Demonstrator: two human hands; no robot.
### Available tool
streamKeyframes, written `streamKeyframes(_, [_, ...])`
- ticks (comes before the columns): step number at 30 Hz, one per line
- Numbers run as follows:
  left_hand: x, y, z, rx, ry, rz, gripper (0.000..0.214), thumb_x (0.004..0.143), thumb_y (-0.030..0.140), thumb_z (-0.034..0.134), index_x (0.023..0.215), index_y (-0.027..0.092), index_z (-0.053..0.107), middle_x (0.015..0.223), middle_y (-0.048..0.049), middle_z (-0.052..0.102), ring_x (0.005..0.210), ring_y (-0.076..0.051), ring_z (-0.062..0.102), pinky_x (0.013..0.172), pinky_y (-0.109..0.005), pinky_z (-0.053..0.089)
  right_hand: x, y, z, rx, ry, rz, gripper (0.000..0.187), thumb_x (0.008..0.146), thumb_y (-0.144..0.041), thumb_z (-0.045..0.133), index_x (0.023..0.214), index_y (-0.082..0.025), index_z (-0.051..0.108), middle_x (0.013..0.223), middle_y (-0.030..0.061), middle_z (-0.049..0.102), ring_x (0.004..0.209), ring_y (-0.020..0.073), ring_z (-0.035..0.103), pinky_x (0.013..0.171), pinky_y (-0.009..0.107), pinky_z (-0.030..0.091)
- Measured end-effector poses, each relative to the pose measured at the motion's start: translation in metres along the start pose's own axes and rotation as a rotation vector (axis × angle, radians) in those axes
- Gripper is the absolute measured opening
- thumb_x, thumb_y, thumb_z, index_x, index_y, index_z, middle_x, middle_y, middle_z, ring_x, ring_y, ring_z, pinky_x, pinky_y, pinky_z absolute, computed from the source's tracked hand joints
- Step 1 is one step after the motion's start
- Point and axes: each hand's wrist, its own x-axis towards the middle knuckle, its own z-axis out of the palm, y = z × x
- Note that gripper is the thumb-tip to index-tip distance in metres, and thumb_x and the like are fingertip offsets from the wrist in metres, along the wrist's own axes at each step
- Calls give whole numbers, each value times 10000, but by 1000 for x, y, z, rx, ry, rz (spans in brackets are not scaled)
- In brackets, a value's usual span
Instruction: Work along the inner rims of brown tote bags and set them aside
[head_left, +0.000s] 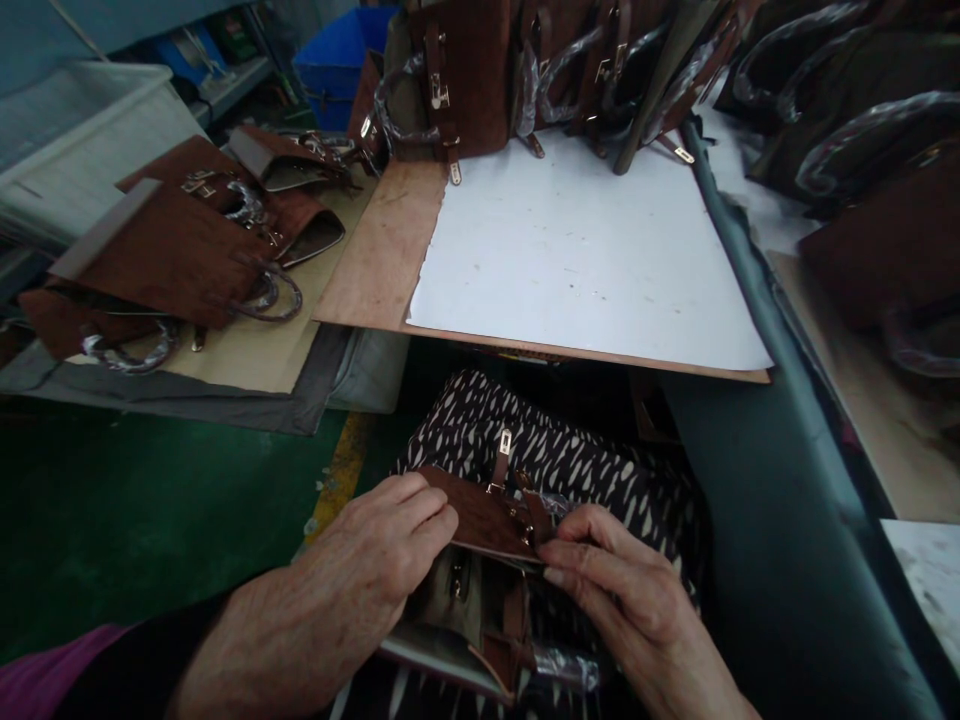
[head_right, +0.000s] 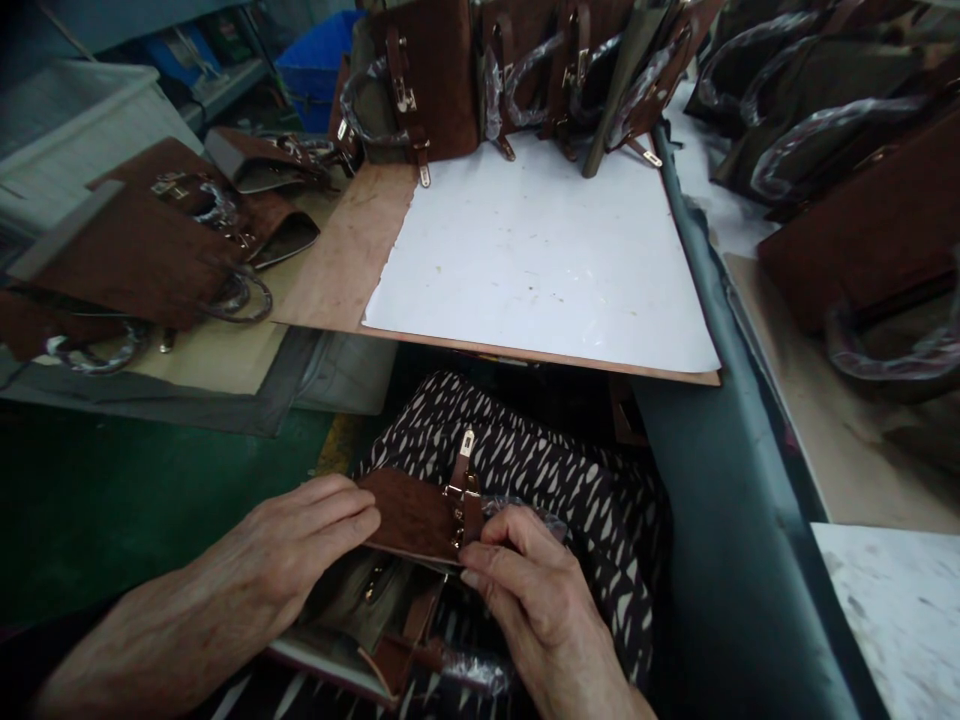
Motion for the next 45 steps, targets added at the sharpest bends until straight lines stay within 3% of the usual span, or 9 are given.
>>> streamKeyframes(8, [-7, -4, 9, -32, -1, -30, 539, 773, 28, 332, 1286, 179, 394, 1302, -24, 476, 1239, -171, 359, 1032, -305, 353, -4, 2, 3, 25, 160, -61, 114, 819, -130, 542, 783, -206, 621, 757, -4, 559, 689, 91, 562, 605, 171, 454])
streamKeyframes(13, [-13, -8, 15, -42, -17, -50, 555, 773, 18, 340, 1299, 190, 377, 1305, -20, 473, 1240, -167, 361, 1043, -316, 347, -6, 0, -5, 184, 248, 51, 107, 781, -175, 600, 687, -218, 626, 697, -17, 568, 640, 98, 555, 559, 172, 444])
streamKeyframes(18, [-15, -10, 19, -29, 14, -85, 588, 781, 26, 344, 1337, 221, 332, 1344, -9, 432, 1262, -175, 337, 1041, -325, 353, -16, 15, -15, 419, 378, 192, 44, 727, -228, 654, 684, -224, 663, 725, 4, 589, 686, 134, 558, 593, 210, 456])
streamKeyframes(21, [-10, -14, 15, -67, 38, -130, 585, 758, -3, 298, 1287, 223, 405, 1287, -13, 487, 1229, -174, 382, 1034, -336, 361, -19, 23, -17, 551, 405, 288, 45, 716, -257, 666, 703, -220, 688, 781, 23, 592, 754, 150, 547, 661, 242, 453])
streamKeyframes(24, [-3, -24, 13, -148, 69, -148, 533, 772, 12, 291, 1227, 223, 472, 1210, -21, 544, 1166, -166, 443, 1011, -320, 383, -15, 24, -15, 771, 406, 337, 91, 662, -296, 714, 658, -208, 694, 671, 4, 535, 663, 125, 489, 603, 240, 414])
streamKeyframes(30, [12, -40, 16, -268, 33, -165, 380, 826, 83, 349, 1095, 233, 572, 1093, -12, 592, 1044, -154, 517, 954, -281, 410, -1, 23, -17, 1310, 301, 288, 182, 633, -308, 739, 585, -189, 610, 570, -42, 391, 516, 73, 328, 488, 216, 267])
streamKeyframes(33, [18, -35, 9, -268, 53, -226, 350, 850, 87, 320, 1015, 214, 601, 1022, -18, 608, 985, -150, 537, 900, -260, 424, -2, 28, -26, 1388, 362, 232, 244, 640, -320, 735, 553, -178, 556, 555, -51, 335, 505, 70, 283, 468, 208, 242])
streamKeyframes(41, [30, -27, -6, -297, 13, -290, 355, 882, 119, 281, 839, 183, 627, 845, -16, 615, 802, -132, 569, 740, -226, 450, -19, 44, -51, 958, 562, 251, 252, 666, -339, 709, 554, -169, 560, 555, -36, 399, 484, 70, 335, 448, 215, 269])
streamKeyframes(45, [20, -41, 15, -239, 127, -225, 311, 878, 181, 321, 918, 225, 627, 934, -6, 633, 886, -144, 577, 808, -222, 453, -32, 45, -72, 208, 684, 295, 155, 687, -333, 687, 648, -198, 622, 679, 5, 545, 618, 139, 488, 568, 261, 399])
